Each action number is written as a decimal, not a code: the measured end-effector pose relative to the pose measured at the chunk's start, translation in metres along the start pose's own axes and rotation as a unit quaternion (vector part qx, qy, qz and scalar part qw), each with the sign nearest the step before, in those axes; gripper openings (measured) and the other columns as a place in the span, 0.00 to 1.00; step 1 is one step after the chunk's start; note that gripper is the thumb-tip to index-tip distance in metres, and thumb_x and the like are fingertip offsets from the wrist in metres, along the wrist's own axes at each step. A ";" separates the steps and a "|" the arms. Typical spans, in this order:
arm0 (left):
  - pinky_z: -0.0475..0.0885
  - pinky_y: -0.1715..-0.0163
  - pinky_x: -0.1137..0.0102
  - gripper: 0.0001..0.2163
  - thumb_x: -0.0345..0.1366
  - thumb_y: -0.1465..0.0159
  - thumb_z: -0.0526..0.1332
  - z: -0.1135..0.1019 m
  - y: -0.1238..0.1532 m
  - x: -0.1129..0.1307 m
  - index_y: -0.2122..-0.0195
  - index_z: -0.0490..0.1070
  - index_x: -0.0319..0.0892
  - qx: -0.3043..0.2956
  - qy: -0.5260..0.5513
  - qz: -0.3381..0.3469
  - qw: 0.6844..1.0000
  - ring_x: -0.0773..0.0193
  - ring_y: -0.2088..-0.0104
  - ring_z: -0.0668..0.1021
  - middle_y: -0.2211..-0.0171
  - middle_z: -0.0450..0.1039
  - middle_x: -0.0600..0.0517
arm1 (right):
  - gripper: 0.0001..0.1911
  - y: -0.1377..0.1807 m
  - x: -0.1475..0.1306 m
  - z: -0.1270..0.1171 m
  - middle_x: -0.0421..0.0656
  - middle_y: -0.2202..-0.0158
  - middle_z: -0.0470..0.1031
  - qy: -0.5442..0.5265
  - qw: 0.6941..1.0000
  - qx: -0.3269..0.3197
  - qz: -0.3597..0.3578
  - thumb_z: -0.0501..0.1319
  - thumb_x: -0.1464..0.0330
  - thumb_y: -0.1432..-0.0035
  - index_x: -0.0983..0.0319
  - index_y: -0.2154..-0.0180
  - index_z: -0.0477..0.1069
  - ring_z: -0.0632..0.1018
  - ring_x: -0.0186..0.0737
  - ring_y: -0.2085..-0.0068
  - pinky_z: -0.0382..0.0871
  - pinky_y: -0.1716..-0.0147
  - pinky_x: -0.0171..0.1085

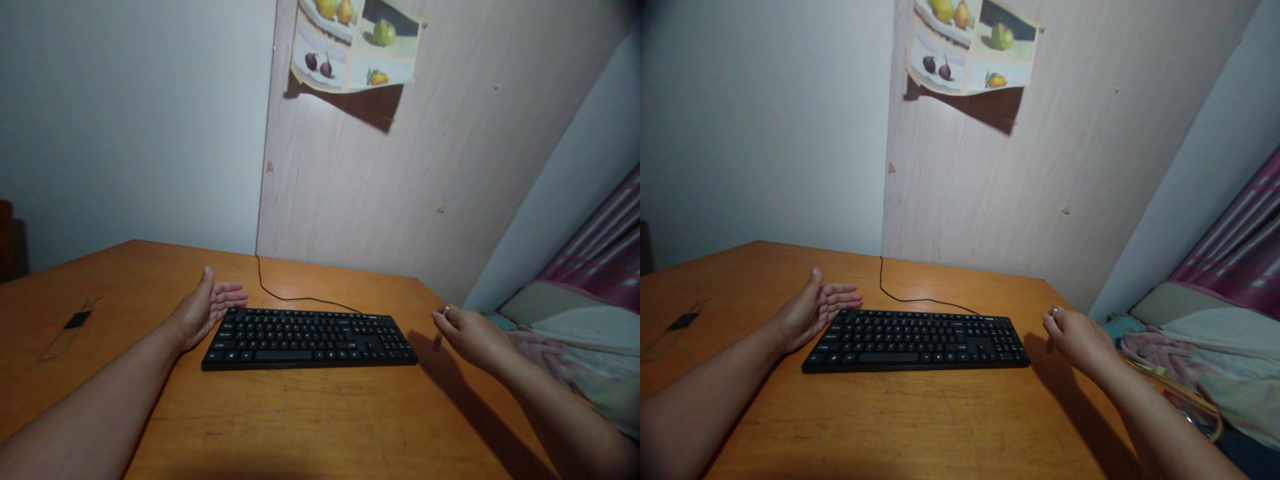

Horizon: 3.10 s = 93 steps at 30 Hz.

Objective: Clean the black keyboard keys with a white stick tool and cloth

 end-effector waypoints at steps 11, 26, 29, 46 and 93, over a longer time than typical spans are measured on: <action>0.72 0.52 0.59 0.38 0.67 0.36 0.44 0.003 -0.003 -0.005 0.52 0.74 0.36 -0.008 -0.026 0.015 1.000 0.47 0.51 0.81 0.55 0.80 0.35 | 0.23 0.025 -0.163 0.018 0.41 0.72 0.70 -0.312 0.940 -0.033 -0.134 0.54 0.50 0.33 0.59 0.71 0.71 0.71 0.38 0.71 0.66 0.71 0.36; 0.69 0.46 0.58 0.39 0.68 0.36 0.40 0.009 -0.004 -0.010 0.51 0.73 0.37 -0.029 -0.027 0.007 0.999 0.47 0.51 0.80 0.53 0.80 0.36 | 0.16 0.051 -0.355 0.097 0.39 0.74 0.72 -0.464 0.833 -0.136 -0.271 0.56 0.58 0.31 0.61 0.66 0.72 0.72 0.34 0.72 0.64 0.71 0.32; 0.69 0.46 0.58 0.39 0.68 0.36 0.39 0.010 -0.004 -0.010 0.52 0.73 0.38 -0.031 -0.027 0.006 0.999 0.48 0.52 0.80 0.53 0.80 0.37 | 0.15 0.052 -0.365 0.100 0.39 0.74 0.73 -0.455 0.833 -0.142 -0.282 0.56 0.59 0.31 0.61 0.67 0.72 0.73 0.33 0.72 0.65 0.70 0.32; 0.67 0.47 0.58 0.43 0.71 0.39 0.40 0.006 -0.008 -0.010 0.50 0.73 0.36 -0.032 -0.037 0.014 0.999 0.47 0.50 0.79 0.54 0.80 0.37 | 0.22 0.041 -0.228 0.068 0.40 0.76 0.71 -0.304 0.926 -0.111 -0.193 0.52 0.54 0.30 0.60 0.70 0.73 0.70 0.35 0.74 0.62 0.73 0.35; 0.72 0.52 0.58 0.41 0.71 0.39 0.43 0.000 -0.003 -0.004 0.52 0.75 0.37 -0.006 -0.052 0.011 0.999 0.47 0.53 0.82 0.57 0.81 0.37 | 0.21 -0.007 -0.144 0.044 0.40 0.76 0.73 -0.198 0.970 0.003 -0.144 0.50 0.58 0.33 0.58 0.76 0.67 0.73 0.40 0.71 0.63 0.68 0.38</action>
Point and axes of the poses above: each hand's wrist, its own y-axis away from the middle knuckle, its own z-axis out of the palm, x = y × z, the point moved 10 cm from there along -y, towards the middle knuckle
